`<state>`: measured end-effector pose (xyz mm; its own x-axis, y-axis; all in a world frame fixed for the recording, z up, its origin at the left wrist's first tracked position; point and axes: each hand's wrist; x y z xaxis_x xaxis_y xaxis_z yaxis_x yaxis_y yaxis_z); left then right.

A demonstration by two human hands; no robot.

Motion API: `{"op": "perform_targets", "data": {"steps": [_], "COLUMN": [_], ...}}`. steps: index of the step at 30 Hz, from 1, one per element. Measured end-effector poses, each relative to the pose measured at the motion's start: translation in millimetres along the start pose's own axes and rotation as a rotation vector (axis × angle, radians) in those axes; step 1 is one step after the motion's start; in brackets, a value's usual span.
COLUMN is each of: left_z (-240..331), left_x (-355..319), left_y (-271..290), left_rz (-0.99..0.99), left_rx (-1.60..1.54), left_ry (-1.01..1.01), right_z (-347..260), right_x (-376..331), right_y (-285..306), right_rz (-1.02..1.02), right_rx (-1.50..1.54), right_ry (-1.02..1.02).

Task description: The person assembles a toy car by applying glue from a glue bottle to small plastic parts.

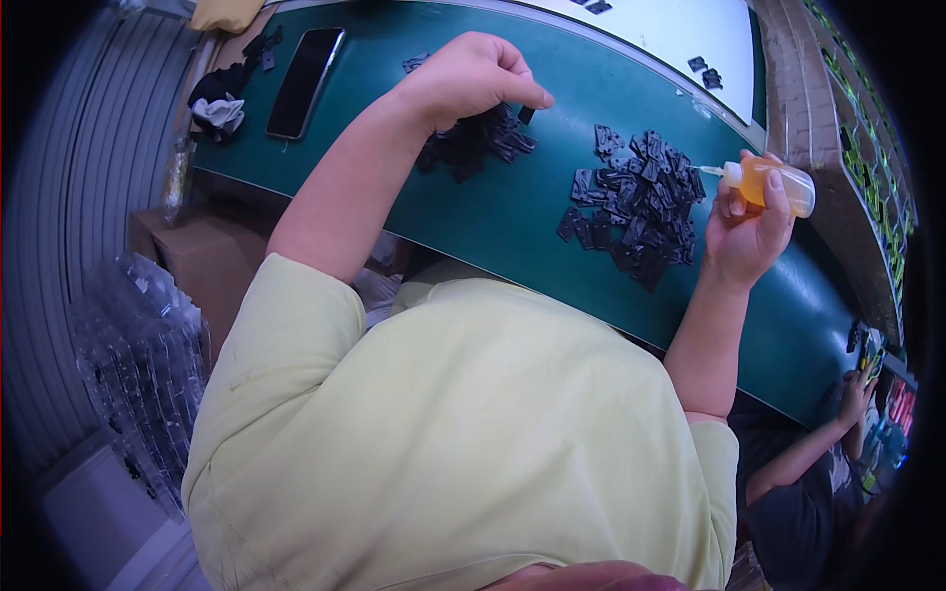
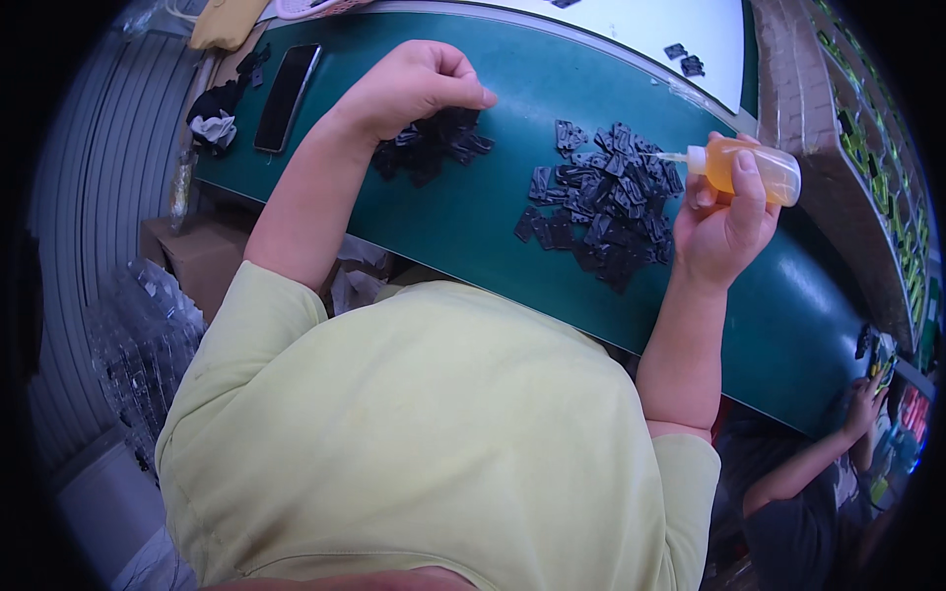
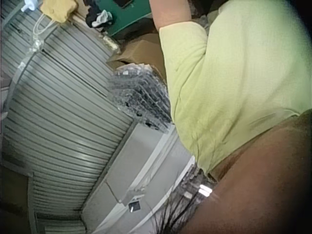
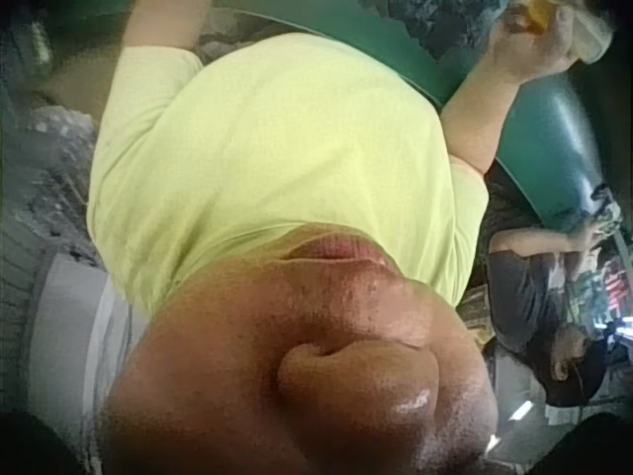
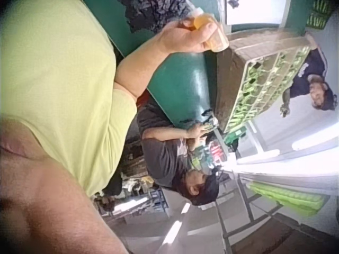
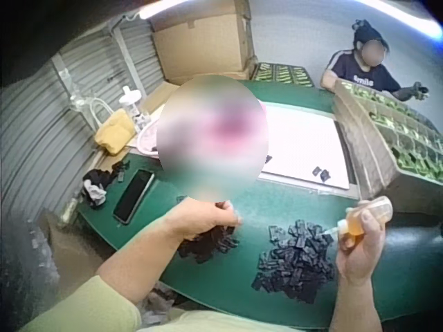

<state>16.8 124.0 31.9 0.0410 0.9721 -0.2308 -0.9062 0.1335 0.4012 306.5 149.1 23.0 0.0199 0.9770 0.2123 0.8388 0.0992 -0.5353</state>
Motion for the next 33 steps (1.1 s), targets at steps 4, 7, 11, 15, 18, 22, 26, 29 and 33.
{"op": "perform_targets", "data": {"steps": [4,7,11,15,18,22,26,29,33], "left_z": [18,25,10,5,5,6,4,5,8], "left_x": [-5,-4,4,1,1,2,2,1,0], "left_y": [-23,-56,-80,-87,-88,-88,-88,-88,-87], "left_rz": [-0.242,-0.309,-0.311,-0.295,-0.297,-0.308,-0.309,-0.312,-0.305], "left_rx": [-0.574,-0.626,-0.688,-0.65,-0.64,-0.656,-0.643,-0.638,-0.635], "left_ry": [0.072,0.102,0.102,0.091,0.12,0.133,0.127,0.127,0.134], "right_z": [0,1,5,14,19,26,29,29,29], "right_x": [0,0,-4,-10,-12,-12,-12,-12,-12], "right_y": [1,0,0,-5,3,3,1,1,1], "right_rz": [0.018,0.013,-0.023,-0.077,-0.152,-0.214,-0.211,-0.227,-0.223], "right_rx": [-0.005,-0.007,-0.029,-0.166,-0.323,-0.403,-0.415,-0.427,-0.461], "right_ry": [-0.021,-0.023,-0.006,0.084,0.101,0.183,0.25,0.223,0.238]}}
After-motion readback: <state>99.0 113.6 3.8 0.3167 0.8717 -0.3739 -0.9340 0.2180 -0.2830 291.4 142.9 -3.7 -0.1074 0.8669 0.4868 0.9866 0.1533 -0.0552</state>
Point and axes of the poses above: each hand's wrist, its own x-axis towards the middle knuckle, its own y-axis out of the back of the hand, z = x × y, and after that the axes turned 3 degrees about -z, right-handed
